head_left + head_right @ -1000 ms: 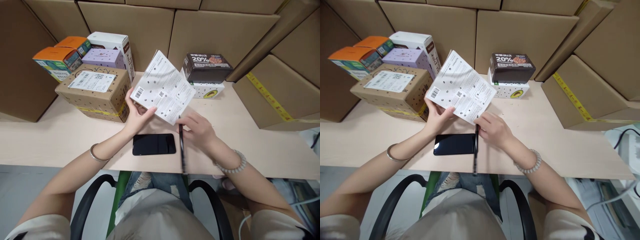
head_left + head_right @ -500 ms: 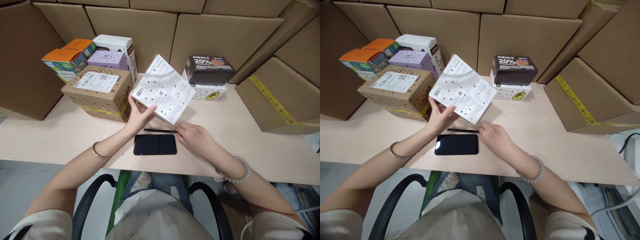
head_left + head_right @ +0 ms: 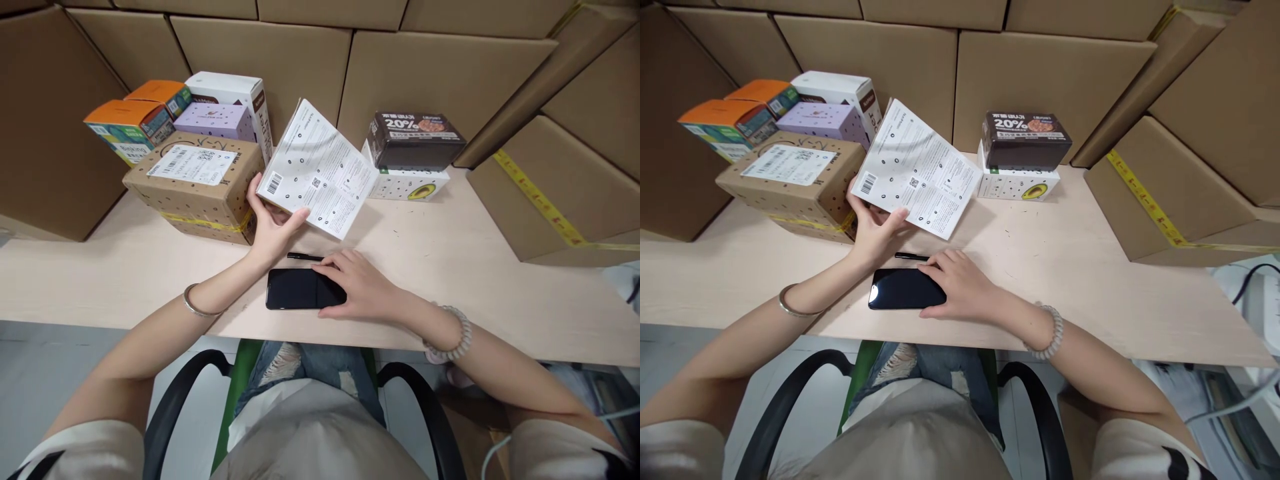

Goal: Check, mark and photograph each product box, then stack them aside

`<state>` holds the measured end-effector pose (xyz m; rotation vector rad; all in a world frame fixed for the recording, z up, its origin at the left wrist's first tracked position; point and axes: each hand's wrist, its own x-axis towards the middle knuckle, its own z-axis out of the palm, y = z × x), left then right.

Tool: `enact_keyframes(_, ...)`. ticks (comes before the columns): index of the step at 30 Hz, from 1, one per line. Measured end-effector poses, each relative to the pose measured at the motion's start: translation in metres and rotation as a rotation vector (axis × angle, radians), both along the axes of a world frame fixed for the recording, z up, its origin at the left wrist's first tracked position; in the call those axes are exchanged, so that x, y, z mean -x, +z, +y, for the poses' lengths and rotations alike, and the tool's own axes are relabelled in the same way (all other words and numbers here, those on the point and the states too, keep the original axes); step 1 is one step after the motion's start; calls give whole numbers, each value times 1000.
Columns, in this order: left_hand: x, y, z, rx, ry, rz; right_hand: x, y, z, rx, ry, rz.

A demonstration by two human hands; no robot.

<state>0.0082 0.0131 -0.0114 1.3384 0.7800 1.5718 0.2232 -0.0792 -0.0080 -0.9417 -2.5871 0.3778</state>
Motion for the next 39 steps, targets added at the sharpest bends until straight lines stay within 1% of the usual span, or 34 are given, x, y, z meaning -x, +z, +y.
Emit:
enact_keyframes(4, 1, 2, -1, -14, 11, 13, 0, 1, 1, 44, -6, 51)
enact_keyframes(6, 1, 1, 0, -41, 21, 28, 0, 4, 0, 4, 18, 80)
enact_keyframes(9, 3, 0, 1, -74, 38, 75, -2, 10, -3, -179, 81, 115)
enact_keyframes(11, 4, -1, 2, -90, 48, 105, -5, 13, -5, -314, 76, 128)
enact_keyframes(12, 4, -2, 3, -97, 53, 114, -8, 15, -5, -356, 44, 142)
enact_keyframes(14, 4, -4, 4, -105, 70, 124, -13, 16, -3, -387, -69, 211)
enact_keyframes(17, 3, -6, 6, -109, 100, 124, -22, 17, 5, -428, -248, 400)
enact_keyframes(20, 2, -5, 5, -102, 90, 114, -30, 16, 16, -494, -343, 591)
enact_keyframes(23, 2, -4, 1, -80, 55, 100, -36, 15, 23, -507, -382, 674)
enact_keyframes(28, 0, -2, -1, -65, 48, 55, -38, 16, 20, -473, -482, 594)
enact_keyframes(33, 0, -2, 0, -54, 46, 25, -36, 17, 17, -467, -424, 673)
enact_keyframes(39, 2, -2, 0, -48, 42, 45, -40, 13, 17, -428, -492, 597)
